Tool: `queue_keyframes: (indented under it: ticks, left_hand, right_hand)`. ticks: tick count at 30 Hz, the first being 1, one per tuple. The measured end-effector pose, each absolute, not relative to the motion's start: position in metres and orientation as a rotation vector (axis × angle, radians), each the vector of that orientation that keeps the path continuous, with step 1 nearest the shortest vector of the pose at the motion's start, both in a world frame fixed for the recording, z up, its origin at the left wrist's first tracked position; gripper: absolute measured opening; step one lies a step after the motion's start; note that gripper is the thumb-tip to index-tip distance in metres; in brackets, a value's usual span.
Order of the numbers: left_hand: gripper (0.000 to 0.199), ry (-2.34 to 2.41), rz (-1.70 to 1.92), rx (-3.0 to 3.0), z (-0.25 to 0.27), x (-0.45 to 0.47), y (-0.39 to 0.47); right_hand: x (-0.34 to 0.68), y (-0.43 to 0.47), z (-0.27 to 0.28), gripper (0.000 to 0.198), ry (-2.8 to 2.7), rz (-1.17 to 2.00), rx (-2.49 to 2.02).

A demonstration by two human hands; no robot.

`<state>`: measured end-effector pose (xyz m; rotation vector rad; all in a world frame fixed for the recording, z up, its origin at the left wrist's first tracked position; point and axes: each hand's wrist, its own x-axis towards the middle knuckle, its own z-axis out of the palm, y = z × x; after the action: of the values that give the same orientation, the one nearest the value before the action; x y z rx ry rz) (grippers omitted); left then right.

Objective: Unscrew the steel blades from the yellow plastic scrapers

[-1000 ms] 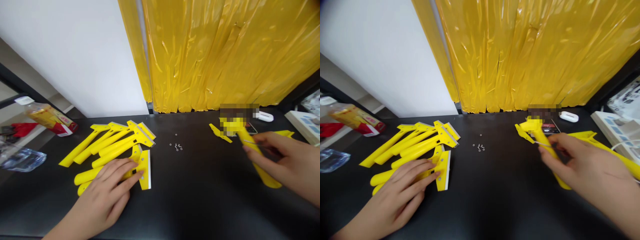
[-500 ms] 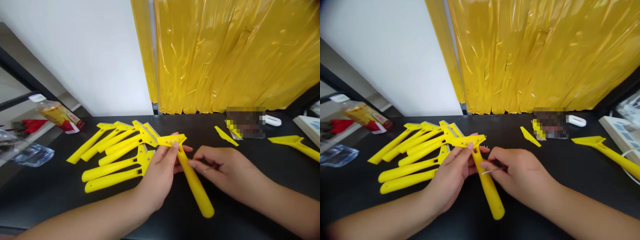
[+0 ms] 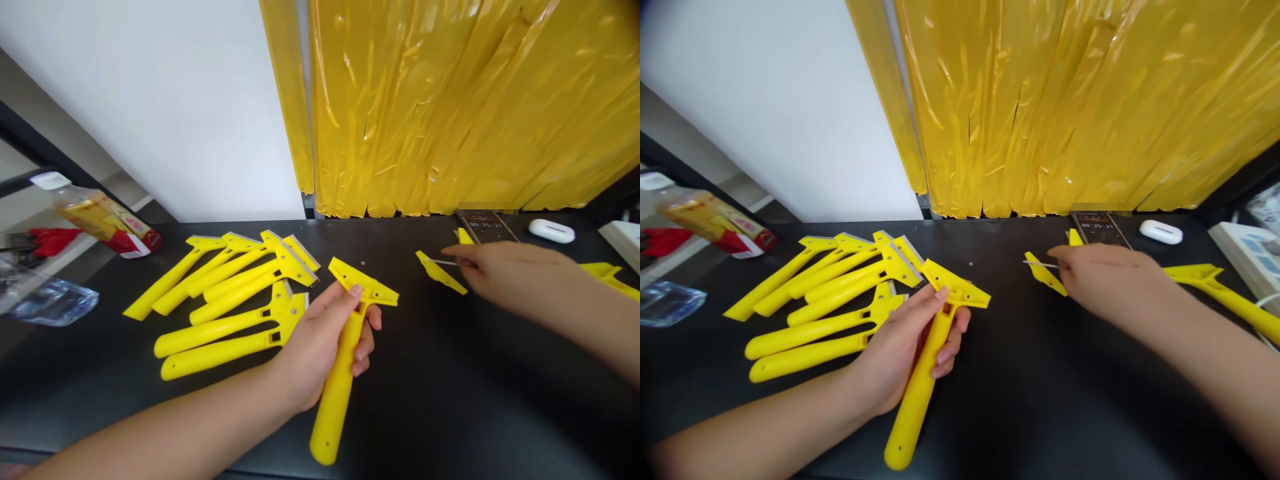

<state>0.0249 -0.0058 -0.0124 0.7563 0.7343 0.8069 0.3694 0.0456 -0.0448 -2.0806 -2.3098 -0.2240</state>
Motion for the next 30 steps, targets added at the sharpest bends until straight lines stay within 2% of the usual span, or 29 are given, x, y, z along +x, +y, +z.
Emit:
queue_keyframes:
  ticks: [5,14,20,30]
  left_hand:
    - [0.028,0.733,0.748,0.773,-0.014,0.023,-0.007]
    - [0.028,0.758,0.684,0.74,-0.014,0.023,-0.009]
    - [0.03,0.758,0.682,0.76,-0.012,0.024,-0.007]
    - [0.033,0.779,0.667,0.783,-0.01,0.024,-0.01]
  right_hand:
    - [0.389,0.046,-0.031,0.042,-2.334,-0.147,-2.265]
    - [0.38,0.033,-0.021,0.049,-2.371,-0.073,-2.177]
    - [0.365,0.039,-0.021,0.047,-2.48,0.057,-2.009]
    - [0.346,0.049,-0.038,0.048,-2.412,-0.088,-1.789]
